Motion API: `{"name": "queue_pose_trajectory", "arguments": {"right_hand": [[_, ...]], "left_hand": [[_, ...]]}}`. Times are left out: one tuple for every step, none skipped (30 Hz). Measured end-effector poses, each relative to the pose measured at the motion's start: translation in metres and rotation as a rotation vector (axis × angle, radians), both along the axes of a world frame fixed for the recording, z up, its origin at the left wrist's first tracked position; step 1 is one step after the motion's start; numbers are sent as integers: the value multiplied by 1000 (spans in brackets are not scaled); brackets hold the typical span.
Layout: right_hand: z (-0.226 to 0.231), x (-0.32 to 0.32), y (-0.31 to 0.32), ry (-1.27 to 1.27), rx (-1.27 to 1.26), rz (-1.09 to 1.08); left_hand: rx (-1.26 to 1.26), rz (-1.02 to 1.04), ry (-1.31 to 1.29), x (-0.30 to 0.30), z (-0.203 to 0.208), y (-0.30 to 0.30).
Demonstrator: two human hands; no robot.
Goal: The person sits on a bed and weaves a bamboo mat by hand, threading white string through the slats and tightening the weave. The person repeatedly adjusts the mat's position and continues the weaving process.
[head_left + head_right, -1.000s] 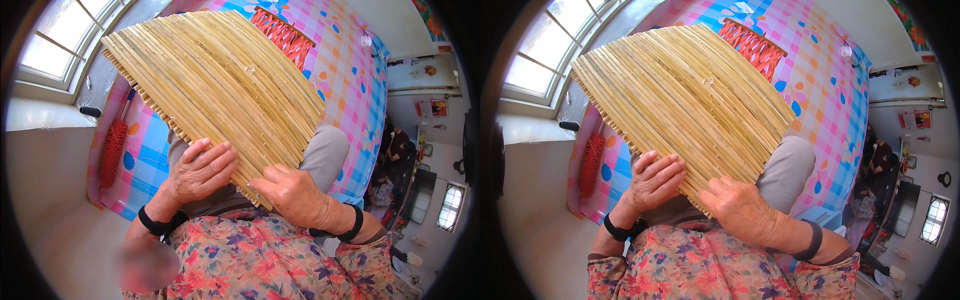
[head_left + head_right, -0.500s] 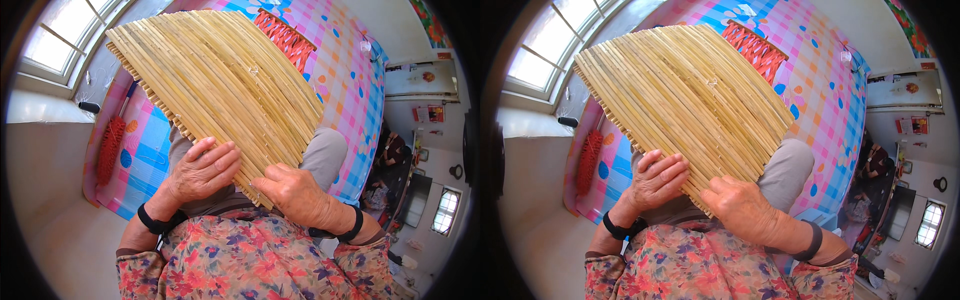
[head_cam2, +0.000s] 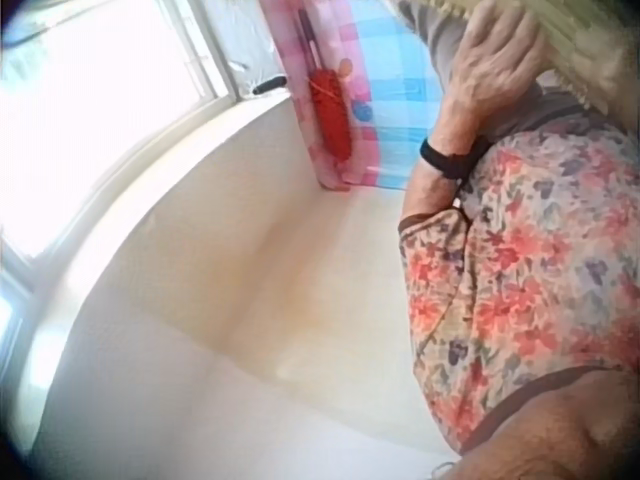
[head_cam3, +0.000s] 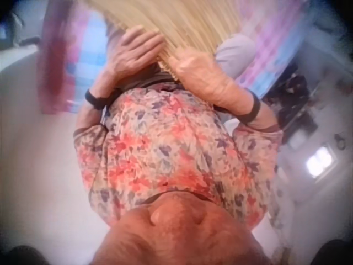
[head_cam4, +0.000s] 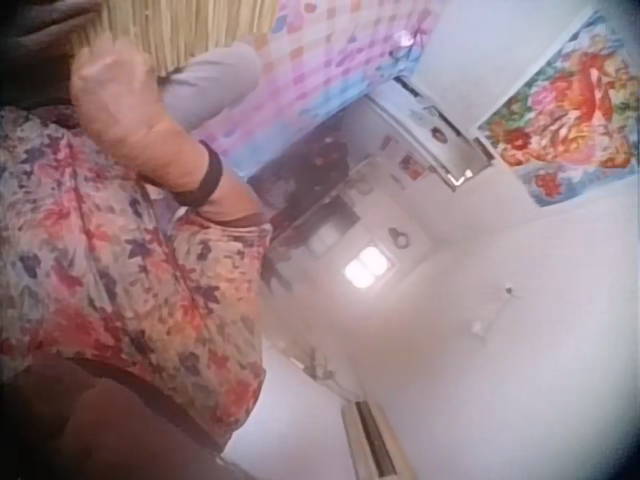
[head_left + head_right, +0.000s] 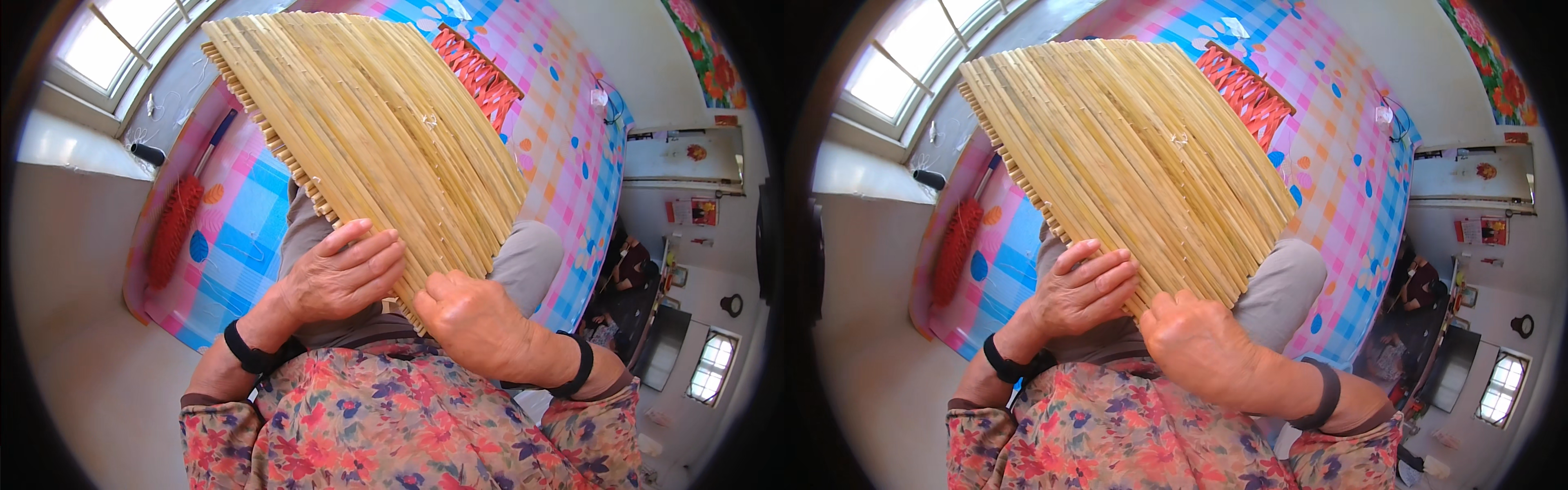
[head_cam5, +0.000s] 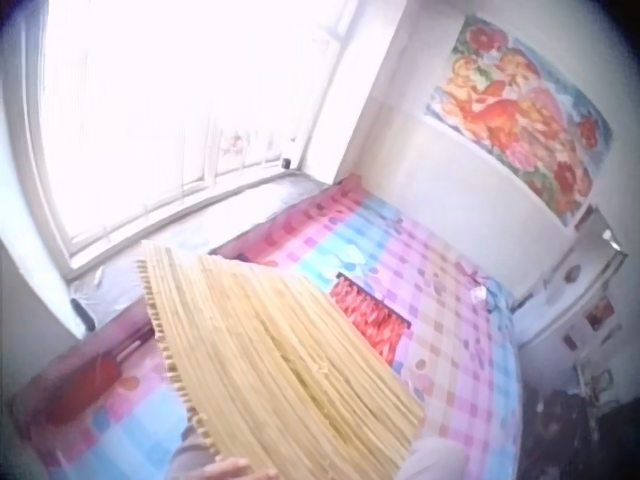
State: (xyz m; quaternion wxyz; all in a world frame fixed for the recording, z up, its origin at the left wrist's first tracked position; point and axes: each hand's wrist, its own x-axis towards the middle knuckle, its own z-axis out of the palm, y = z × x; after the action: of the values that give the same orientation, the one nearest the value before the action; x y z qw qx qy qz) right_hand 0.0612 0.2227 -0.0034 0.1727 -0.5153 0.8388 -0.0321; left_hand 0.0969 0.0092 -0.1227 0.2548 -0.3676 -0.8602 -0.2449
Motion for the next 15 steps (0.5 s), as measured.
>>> {"name": "queue_pose_trajectory", "arguments": {"right_hand": [[-1,1,-2,10,16,4],[-1,3,-3,17,25,7],[-1,4,-5,27,35,11],[-1,5,-6,37,45,14],[0,6,-6,27,39,5],[1,5,-6,21,34,-3],[2,5,-5,14,29,-11],[2,4,-3,5,9,-27],[1,4,0,-6,-12,-44],[2,4,2,-17,-33,-60],[4,3,3,-14,-37,-75],[7,2,5,-13,-43,-91],[9,1,6,-12,-49,-107],[13,0,7,-19,-26,-98],[19,0,9,-27,-5,-93]], "left_hand": [[-12,-2,-1,1,-1,-1],[-25,-4,-2,1,-1,-1],[-9,-3,0,1,-2,-1],[6,-3,2,1,-3,0],[21,-4,4,1,-4,1],[30,-7,1,1,-5,2],[39,-11,-2,1,-5,2],[48,-16,-5,1,-5,3],[39,-28,1,0,-4,3],[30,-41,7,-1,-2,3],[20,-53,12,-1,-1,3],[38,-48,9,0,-2,4],[56,-42,5,0,-4,5],[74,-36,1,1,-6,6],[76,-35,8,1,-5,6]]}}
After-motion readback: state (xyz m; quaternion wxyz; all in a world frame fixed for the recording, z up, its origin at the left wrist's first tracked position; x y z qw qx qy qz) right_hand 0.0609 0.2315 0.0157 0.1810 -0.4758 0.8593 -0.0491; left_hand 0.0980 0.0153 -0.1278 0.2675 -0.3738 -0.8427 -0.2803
